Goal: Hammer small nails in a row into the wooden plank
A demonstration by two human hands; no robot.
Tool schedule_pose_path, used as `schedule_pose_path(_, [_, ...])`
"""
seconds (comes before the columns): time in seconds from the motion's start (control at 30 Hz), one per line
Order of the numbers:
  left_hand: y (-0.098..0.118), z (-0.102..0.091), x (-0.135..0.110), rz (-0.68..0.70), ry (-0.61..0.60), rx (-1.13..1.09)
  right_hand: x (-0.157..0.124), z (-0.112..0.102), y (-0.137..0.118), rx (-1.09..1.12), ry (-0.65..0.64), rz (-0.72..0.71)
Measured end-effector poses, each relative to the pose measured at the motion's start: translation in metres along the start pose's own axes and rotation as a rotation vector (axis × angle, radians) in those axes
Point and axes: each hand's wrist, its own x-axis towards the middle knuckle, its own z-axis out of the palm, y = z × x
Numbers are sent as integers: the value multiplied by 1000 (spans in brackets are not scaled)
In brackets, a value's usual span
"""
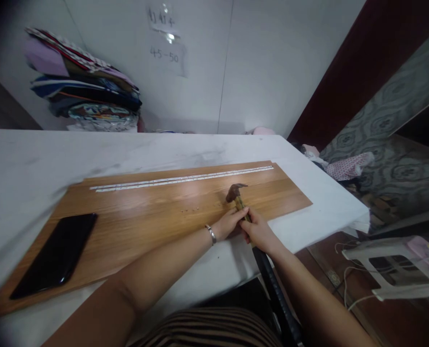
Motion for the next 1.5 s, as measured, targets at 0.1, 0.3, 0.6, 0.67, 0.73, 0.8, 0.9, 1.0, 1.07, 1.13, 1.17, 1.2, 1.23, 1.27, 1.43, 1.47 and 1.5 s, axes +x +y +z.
schedule_pose_path(0.1, [1, 0, -1, 10, -7, 5, 0, 0, -1, -9, 9, 13])
schedule_pose_path(0.3, [3, 2, -2, 23, -27, 12, 0, 0, 1, -21, -4, 8])
schedule_pose_path(0.6, [2, 1, -1, 9, -20, 14, 2, 0, 0, -46, -16, 19])
schedule_pose_path(0.67, [3, 1, -2, 20, -24, 14, 2, 0, 0, -43, -2, 18])
schedule_pose_path(0.73, [3, 2, -3, 24, -18, 5, 2, -1, 1, -47, 9, 28])
schedule_pose_path(0.8, [4, 2, -3, 18, -8, -7, 2, -1, 2, -51, 6, 40])
schedule_pose_path(0.9, [4, 3, -3, 14, -13, -9, 2, -1, 2, -50, -4, 38])
schedule_pose_path(1.0, [4, 2, -3, 26, -21, -5, 1, 0, -1, -56, 7, 29])
schedule_pose_path(1.07, [3, 2, -3, 32, -9, -12, 1, 0, -2, -66, 7, 31])
schedule_pose_path(1.13, [2, 2, -2, 30, 10, -16, 1, 0, -3, -65, -9, 34])
schedule_pose_path(1.17, [2, 2, -2, 27, 17, -15, 2, 0, -3, -59, -18, 34])
schedule_pose_path(1.2, [1, 2, -2, 24, 22, -13, 2, 0, -3, -52, -21, 34])
schedule_pose_path(1.23, [1, 2, -2, 23, 23, -12, 2, 0, -3, -47, -23, 34])
schedule_pose_path(1.27, [1, 2, -2, 24, 24, -11, 2, 0, -3, -44, -21, 35])
schedule_pose_path(1.43, [2, 2, -2, 34, 31, -20, 3, 0, -4, -66, -9, 66])
schedule_pose_path(1.47, [2, 2, -2, 26, 27, -17, 3, 0, -5, -66, -10, 64])
schedule_pose_path(1.5, [2, 2, -1, 19, 21, -13, 3, 0, -5, -64, -12, 58])
